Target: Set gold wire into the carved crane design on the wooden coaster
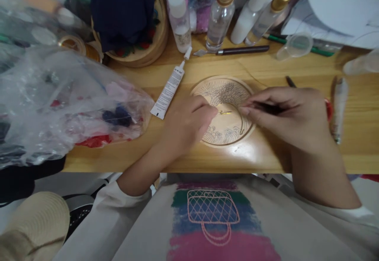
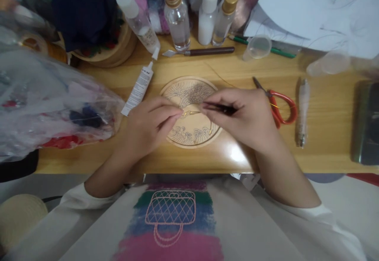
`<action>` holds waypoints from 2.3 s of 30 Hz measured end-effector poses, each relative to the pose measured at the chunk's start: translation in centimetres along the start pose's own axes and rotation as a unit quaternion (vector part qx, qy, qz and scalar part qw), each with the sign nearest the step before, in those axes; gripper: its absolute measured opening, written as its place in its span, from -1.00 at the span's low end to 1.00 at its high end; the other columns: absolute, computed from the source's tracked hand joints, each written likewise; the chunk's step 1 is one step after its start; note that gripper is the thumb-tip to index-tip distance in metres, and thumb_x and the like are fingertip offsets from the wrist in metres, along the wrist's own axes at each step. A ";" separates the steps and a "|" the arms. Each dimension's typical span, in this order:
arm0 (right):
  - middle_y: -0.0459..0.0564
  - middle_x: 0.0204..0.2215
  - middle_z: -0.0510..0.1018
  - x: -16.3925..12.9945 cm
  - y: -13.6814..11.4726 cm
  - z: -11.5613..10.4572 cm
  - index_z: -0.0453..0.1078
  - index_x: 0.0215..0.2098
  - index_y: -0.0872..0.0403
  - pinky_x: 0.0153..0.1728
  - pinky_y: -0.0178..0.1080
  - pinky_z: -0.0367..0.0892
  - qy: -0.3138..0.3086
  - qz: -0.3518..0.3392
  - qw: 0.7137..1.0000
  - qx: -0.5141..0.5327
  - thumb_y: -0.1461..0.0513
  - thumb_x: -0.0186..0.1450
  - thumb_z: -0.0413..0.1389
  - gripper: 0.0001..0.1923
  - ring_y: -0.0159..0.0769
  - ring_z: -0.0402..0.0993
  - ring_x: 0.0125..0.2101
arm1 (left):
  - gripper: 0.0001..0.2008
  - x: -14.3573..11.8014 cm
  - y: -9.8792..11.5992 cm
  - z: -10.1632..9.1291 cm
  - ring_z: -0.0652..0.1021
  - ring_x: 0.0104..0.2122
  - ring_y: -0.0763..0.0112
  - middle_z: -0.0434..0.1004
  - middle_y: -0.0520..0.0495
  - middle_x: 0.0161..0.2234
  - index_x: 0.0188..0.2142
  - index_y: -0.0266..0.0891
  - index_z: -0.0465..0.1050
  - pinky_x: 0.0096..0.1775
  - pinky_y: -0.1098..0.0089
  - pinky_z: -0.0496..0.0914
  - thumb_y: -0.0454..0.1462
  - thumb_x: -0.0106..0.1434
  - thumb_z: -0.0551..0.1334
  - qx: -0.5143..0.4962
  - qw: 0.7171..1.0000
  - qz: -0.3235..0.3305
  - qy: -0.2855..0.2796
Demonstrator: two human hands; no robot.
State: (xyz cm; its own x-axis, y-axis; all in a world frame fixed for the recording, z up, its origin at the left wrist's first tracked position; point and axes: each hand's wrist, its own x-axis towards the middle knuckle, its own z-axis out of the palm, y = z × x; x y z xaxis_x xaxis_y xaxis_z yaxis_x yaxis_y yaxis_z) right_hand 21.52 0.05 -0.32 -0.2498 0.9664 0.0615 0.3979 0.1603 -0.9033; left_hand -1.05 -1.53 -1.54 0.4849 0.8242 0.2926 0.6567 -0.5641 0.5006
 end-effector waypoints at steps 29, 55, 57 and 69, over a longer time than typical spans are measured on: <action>-0.11 -0.59 0.56 0.5 0.4 -0.3 0.56 -0.45 0.13 -0.55 -0.39 0.19 0.067 0.042 0.996 -0.044 0.18 0.16 0.28 -0.85 -0.45 0.35 -0.56 | -0.90 0.2 -1.0 2.6 0.49 -0.36 0.43 0.56 0.05 -0.40 -0.32 -0.17 0.49 -0.29 0.28 0.29 -0.36 0.32 0.23 0.029 0.997 0.042 0.063; -0.14 -0.44 0.69 0.2 0.9 0.3 0.56 -0.23 -0.08 -0.54 -0.28 0.42 -0.085 -0.183 0.971 -0.128 0.27 0.29 0.16 -0.85 -0.32 0.62 -0.49 | -0.93 -0.2 0.2 1.7 0.54 -0.42 0.56 0.55 0.06 -0.43 -0.23 -0.22 0.44 -0.39 0.50 0.38 -0.37 0.36 0.18 0.007 0.996 0.057 0.069; -0.14 -0.45 0.68 0.2 0.9 0.3 0.56 -0.23 -0.10 -0.55 -0.27 0.42 -0.082 -0.182 0.972 -0.122 0.27 0.28 0.17 -0.84 -0.31 0.61 -0.50 | -0.93 -0.3 0.4 1.7 0.53 -0.46 0.58 0.54 0.09 -0.47 -0.23 -0.22 0.45 -0.43 0.52 0.35 -0.38 0.35 0.20 -0.003 0.997 0.043 0.063; -0.10 -0.39 0.70 0.0 0.5 0.3 0.56 -0.18 -0.04 -0.45 -0.25 0.44 -0.109 -0.162 0.969 -0.152 0.27 0.33 0.12 -0.82 -0.27 0.64 -0.42 | -0.91 -0.4 0.9 1.7 0.51 -0.50 0.59 0.52 0.11 -0.51 -0.25 -0.24 0.46 -0.45 0.52 0.31 -0.37 0.35 0.18 0.024 0.998 0.025 0.055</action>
State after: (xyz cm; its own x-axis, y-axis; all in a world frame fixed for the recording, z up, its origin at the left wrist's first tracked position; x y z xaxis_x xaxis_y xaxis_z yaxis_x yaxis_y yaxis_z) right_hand 21.46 0.10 -0.89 -0.5719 0.7956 0.2000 0.5008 0.5317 -0.6830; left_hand 0.31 -2.44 -2.65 0.4534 0.7938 0.4054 0.6609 -0.6046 0.4447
